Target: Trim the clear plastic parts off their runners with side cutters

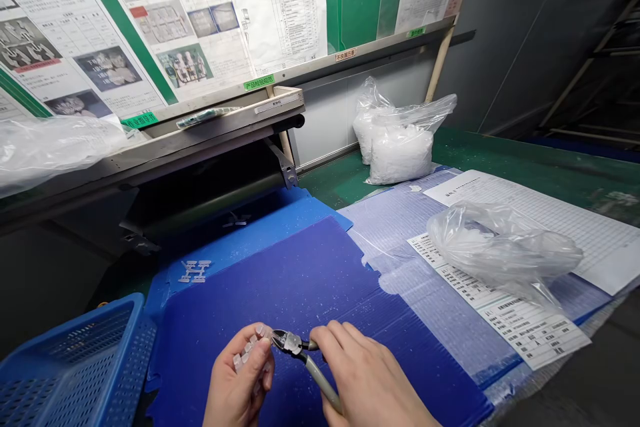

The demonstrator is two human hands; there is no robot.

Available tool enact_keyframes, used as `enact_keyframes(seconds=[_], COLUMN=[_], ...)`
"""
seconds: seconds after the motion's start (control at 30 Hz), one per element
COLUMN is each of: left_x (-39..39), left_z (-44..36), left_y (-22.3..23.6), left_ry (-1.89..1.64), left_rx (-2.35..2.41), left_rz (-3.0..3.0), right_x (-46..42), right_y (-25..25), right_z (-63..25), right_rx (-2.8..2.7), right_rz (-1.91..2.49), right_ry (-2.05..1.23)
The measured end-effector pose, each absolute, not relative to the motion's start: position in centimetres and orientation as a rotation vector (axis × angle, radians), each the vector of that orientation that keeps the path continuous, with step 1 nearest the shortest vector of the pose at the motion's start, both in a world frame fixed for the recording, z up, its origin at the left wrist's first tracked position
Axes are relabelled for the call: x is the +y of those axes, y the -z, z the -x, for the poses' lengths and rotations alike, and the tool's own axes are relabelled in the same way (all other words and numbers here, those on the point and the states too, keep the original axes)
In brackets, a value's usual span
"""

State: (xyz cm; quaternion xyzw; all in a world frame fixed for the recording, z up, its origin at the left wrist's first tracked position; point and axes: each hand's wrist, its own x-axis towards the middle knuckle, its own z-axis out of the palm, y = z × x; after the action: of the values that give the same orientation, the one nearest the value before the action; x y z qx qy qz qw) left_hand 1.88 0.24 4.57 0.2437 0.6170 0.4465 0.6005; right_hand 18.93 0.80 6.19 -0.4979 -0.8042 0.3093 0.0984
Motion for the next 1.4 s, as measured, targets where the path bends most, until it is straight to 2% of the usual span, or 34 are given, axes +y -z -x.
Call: enact_keyframes(seconds=[0.4, 0.77, 0.9, 1.13, 1.4], left_x=[0.2, 0.3, 0.3, 0.4, 0.4], left_z=[-1.7, -1.3, -1.3, -1.5, -1.4], left_y=[-4.6, -4.1, -4.4, -4.3, -3.6], left_ry=[-1.062, -1.020, -1.007, -1.011, -0.985], left_rx=[1.443, 1.376, 1.404, 1.459, 1.475], left_rz=[-0.543, -0.559, -0.581, -0.606, -0.667], right_x=[0.6, 1.3, 1.9, 2.3, 1.8], right_y=[-6.1, -5.5, -5.2, -6.8, -6.0], right_z=[-18.3, -18.1, -18.4, -18.2, -18.1], right_rx=[-2.409, -2.254, -2.147, -2.335, -2.383], right_rz=[1.504, 1.454, 1.449, 1.413, 1.454], right_ry=[-0.970, -1.358, -1.323, -1.209, -1.160])
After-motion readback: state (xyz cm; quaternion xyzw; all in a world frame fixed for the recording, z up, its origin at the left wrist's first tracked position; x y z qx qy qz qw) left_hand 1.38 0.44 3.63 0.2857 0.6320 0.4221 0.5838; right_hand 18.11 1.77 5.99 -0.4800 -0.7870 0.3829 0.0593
